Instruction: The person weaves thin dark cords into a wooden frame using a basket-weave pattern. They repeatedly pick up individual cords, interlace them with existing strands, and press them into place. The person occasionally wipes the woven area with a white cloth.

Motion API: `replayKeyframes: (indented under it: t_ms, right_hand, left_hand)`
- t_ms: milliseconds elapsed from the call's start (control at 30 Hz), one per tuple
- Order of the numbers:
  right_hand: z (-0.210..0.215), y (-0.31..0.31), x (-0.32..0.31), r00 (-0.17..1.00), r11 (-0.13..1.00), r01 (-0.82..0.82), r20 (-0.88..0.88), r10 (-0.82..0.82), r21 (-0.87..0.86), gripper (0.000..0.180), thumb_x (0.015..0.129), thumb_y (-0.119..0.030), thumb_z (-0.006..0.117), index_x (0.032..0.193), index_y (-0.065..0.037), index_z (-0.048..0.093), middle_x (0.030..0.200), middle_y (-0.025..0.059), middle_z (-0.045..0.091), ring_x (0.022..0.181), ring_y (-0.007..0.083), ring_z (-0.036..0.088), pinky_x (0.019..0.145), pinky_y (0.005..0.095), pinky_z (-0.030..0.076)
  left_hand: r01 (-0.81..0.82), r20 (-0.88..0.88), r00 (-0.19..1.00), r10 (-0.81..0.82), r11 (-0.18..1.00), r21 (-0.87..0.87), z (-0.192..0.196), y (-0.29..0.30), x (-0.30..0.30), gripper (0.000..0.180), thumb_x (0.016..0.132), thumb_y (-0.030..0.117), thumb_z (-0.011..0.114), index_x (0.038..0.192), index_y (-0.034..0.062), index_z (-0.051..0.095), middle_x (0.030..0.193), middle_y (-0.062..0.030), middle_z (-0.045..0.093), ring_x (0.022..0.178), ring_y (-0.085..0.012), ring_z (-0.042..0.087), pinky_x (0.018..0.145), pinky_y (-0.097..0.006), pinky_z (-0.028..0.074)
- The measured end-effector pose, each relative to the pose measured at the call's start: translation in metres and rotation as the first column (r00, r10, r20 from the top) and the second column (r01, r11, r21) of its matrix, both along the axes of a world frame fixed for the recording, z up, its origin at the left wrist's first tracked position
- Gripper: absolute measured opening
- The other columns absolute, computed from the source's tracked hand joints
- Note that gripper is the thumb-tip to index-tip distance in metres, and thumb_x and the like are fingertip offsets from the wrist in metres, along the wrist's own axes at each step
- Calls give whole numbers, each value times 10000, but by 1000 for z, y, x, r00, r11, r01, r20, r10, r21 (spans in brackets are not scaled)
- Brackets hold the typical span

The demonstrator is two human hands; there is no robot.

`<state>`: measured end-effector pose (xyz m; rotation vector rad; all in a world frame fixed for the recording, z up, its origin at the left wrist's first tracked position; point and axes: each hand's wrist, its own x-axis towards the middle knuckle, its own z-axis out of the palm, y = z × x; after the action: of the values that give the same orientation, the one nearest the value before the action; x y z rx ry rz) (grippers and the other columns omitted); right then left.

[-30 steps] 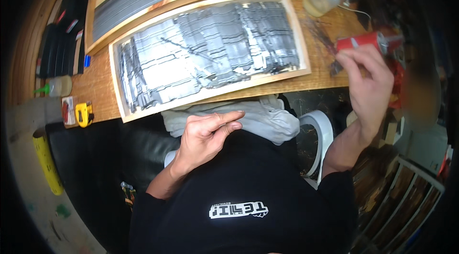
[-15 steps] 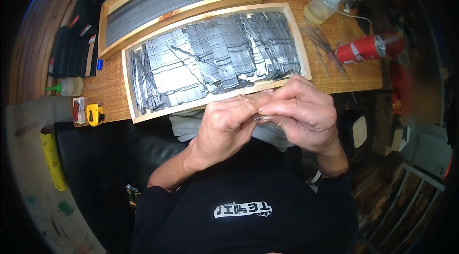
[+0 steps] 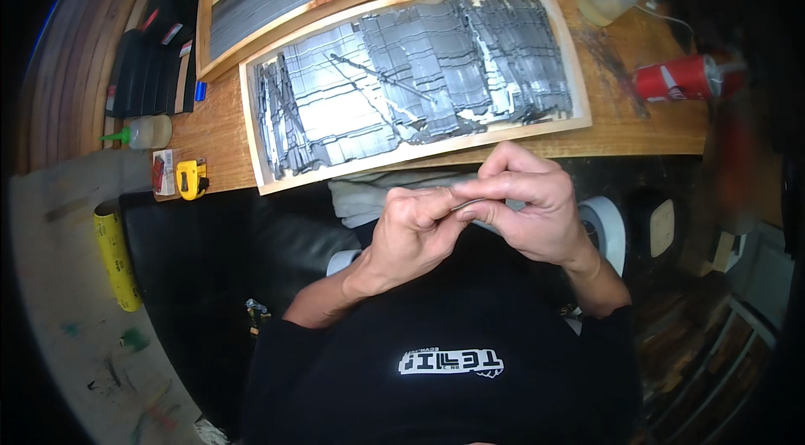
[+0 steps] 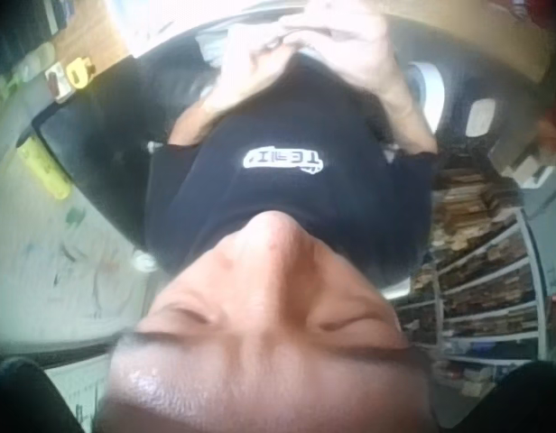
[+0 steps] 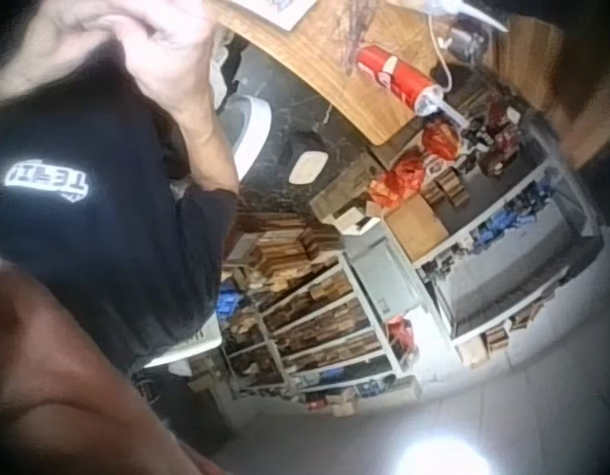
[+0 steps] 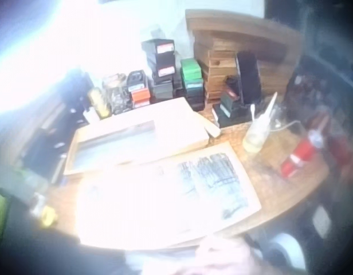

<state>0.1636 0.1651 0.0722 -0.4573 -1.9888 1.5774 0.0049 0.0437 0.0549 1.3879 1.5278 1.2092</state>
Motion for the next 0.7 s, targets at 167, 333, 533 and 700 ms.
replayKeyframes:
  t_ms: [167, 333, 533, 700]
  right_hand:
    - [-26, -16, -7, 996, 991, -41, 68, 49, -124, 205, 809, 28, 835, 1006, -26, 817, 869, 43, 648, 755, 123, 620, 640, 263, 497]
    - [-36, -19, -8, 996, 990, -51, 67, 60, -132, 180, 803, 21, 835, 976, -25, 813, 832, 38, 634, 743, 128, 611, 628, 270, 485]
    - [-39, -19, -9, 997, 995, -39, 62, 45, -91, 160, 796, 8, 841, 949, -24, 807, 821, 43, 625, 723, 143, 600, 606, 282, 464]
    - [-46, -29, -13, 999, 998, 52, 14, -52, 32, 183, 819, -19, 843, 997, -27, 800, 817, 57, 617, 716, 160, 594, 605, 291, 459]
  left_hand:
    - [-73, 159, 983, 90, 991, -112, -27, -25, 7, 223, 911, -46, 710, 1126, -22, 763, 868, -147, 785, 759, -145, 748, 668, -256, 555]
    - [-99, 142, 982, 121, 983, -156, -35, -31, 11, 173, 919, -42, 699, 1080, -39, 762, 869, -149, 787, 768, -131, 747, 675, -259, 561]
    - [-117, 99, 986, 131, 984, -132, -39, -32, 10, 126, 927, -35, 687, 1033, -35, 756, 804, -125, 764, 712, -118, 720, 644, -258, 541]
    - [-66, 137, 986, 96, 976, -206, -37, -30, 4, 134, 941, -3, 692, 1055, -34, 756, 786, -107, 754, 706, -92, 689, 643, -244, 526]
